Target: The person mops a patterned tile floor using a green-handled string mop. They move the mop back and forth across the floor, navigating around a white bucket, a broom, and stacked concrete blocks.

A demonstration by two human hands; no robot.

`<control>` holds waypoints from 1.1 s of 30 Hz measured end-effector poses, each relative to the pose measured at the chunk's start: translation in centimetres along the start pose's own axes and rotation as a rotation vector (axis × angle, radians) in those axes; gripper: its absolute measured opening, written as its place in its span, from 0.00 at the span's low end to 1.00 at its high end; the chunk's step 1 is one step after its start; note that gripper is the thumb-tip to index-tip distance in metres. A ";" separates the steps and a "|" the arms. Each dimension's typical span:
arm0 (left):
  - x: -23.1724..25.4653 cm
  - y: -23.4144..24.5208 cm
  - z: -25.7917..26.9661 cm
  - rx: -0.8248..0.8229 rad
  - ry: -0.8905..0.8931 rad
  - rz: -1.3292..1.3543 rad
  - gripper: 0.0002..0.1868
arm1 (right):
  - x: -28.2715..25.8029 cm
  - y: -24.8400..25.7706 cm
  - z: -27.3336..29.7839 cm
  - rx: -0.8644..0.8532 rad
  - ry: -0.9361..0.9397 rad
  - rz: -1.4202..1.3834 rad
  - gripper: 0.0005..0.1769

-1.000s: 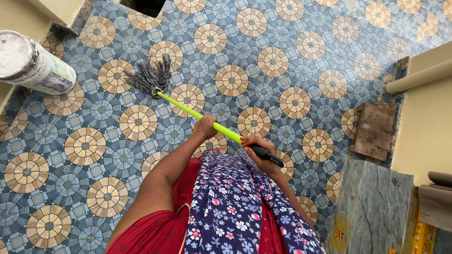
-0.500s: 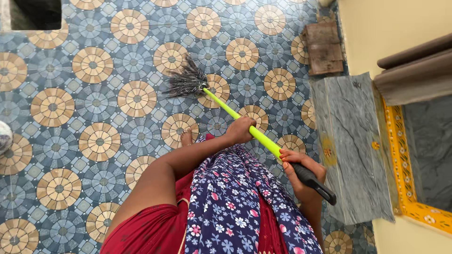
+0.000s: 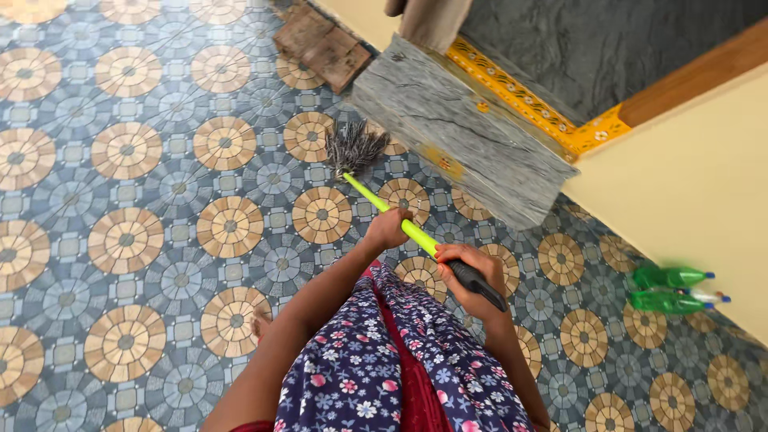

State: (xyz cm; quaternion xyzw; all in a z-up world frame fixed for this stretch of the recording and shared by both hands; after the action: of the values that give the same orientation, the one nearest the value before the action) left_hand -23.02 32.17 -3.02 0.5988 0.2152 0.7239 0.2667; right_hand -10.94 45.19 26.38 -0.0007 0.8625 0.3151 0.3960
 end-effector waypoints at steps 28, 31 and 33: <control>-25.6 4.6 49.1 0.580 0.873 -0.072 0.11 | -13.4 -24.6 14.6 -0.567 0.146 -0.747 0.07; -28.1 2.9 55.9 0.638 0.930 -0.108 0.12 | -14.8 -27.9 18.2 -0.658 0.183 -0.789 0.08; -28.6 0.5 59.3 0.651 0.998 -0.089 0.12 | -15.4 -29.2 20.8 -0.735 0.170 -0.871 0.07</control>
State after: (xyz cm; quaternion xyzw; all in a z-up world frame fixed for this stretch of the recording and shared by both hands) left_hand 39.11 12.87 -12.92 0.2278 0.5500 0.8028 -0.0336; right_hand 21.15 29.24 10.95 -0.5187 0.6452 0.4010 0.3923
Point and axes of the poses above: each hand's wrist, its own z-axis away from the middle knuckle, its own y-axis out of the back of the hand, x = y × z, the point moved 7 cm from there along -z, towards the middle knuckle, and after that the axes turned 15 degrees about y, right-handed, at the moved point
